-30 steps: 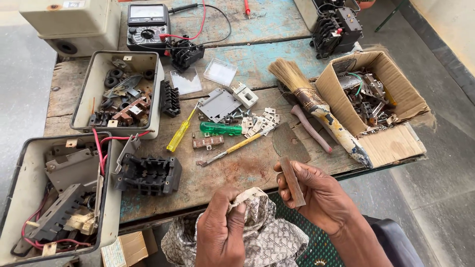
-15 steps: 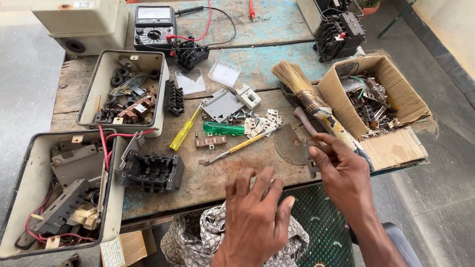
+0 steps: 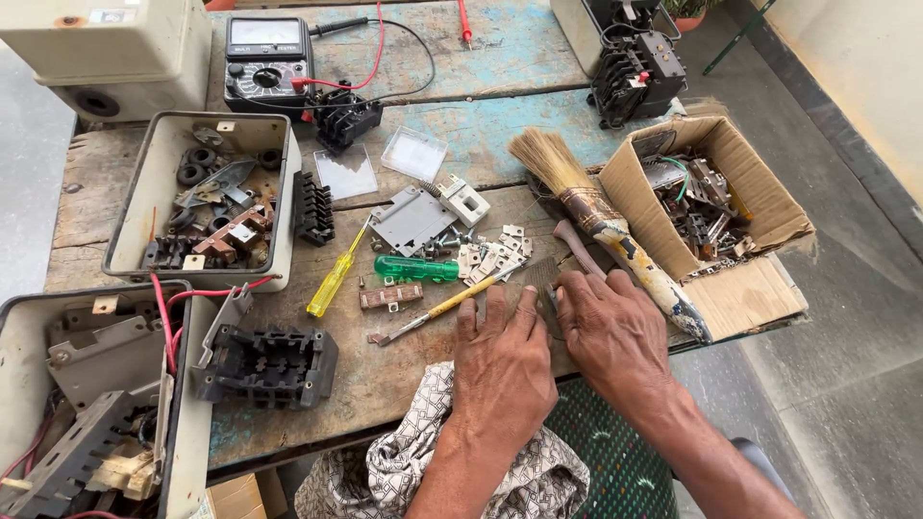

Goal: The person sands electrical contactor components using an abrasive disc by hand, then wipes the parts clean with a cloth.

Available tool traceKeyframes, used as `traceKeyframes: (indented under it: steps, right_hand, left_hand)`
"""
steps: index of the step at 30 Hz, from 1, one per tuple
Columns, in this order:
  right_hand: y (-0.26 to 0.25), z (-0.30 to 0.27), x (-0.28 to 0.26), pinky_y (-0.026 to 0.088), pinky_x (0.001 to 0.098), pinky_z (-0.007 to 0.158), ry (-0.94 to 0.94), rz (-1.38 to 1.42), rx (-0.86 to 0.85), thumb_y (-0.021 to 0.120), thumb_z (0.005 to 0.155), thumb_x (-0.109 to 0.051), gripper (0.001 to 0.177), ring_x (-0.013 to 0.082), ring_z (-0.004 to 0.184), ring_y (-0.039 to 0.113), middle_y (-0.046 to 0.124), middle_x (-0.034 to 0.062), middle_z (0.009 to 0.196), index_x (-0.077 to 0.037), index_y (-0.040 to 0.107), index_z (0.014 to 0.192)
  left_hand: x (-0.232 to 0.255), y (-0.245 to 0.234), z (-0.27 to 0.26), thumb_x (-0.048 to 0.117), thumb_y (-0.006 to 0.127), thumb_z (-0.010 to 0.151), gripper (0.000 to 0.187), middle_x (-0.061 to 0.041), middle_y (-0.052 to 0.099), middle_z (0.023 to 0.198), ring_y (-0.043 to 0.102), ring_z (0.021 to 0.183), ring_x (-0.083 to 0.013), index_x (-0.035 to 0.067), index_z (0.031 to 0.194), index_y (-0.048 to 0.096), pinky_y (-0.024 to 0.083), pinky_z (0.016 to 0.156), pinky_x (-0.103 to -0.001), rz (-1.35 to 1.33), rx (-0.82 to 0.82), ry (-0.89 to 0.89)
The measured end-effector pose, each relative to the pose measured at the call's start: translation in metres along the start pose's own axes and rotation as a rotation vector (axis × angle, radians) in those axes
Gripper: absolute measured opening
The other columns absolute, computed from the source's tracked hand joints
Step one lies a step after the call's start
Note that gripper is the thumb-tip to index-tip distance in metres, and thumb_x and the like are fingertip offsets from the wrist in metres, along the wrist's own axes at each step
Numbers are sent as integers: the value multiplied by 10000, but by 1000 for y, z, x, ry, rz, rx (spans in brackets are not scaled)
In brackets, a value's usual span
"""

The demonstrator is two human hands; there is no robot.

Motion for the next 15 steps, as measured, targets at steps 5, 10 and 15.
traceKeyframes:
  steps: [5,10,15]
  right_hand:
    - [15,16,12,539,428,607,89,8,-277,522,1003,-317,225,273,701,669,707,90,883,-115,601,1065]
    - [29,19,8,538,418,557,141,-12,-268,495,1022,-334,231,265,626,662,694,100,872,-123,583,1054]
    - [36,33,8,536,432,539,47,-40,-131,544,1014,-319,234,296,634,655,679,129,856,-86,567,1028]
  left_hand:
    - [-5,-1,3,138,605,818,468,-163,559,1443,397,1360,-390,-51,1242,668,194,1156,-582,-24,20,1]
    - [-8,8,1,138,598,798,526,-173,528,1460,384,1351,-403,-55,1286,630,171,1144,-587,-52,-53,-20]
    - [-5,3,0,158,590,844,497,-172,555,1445,409,1339,-392,-52,1292,633,182,1144,-580,-34,-23,-6]
Point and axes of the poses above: each hand's wrist, its own z-axis towards the middle knuckle, its own y-axis out of the palm, x = y × z, the point moved 7 cm from there along z, towards the middle knuckle
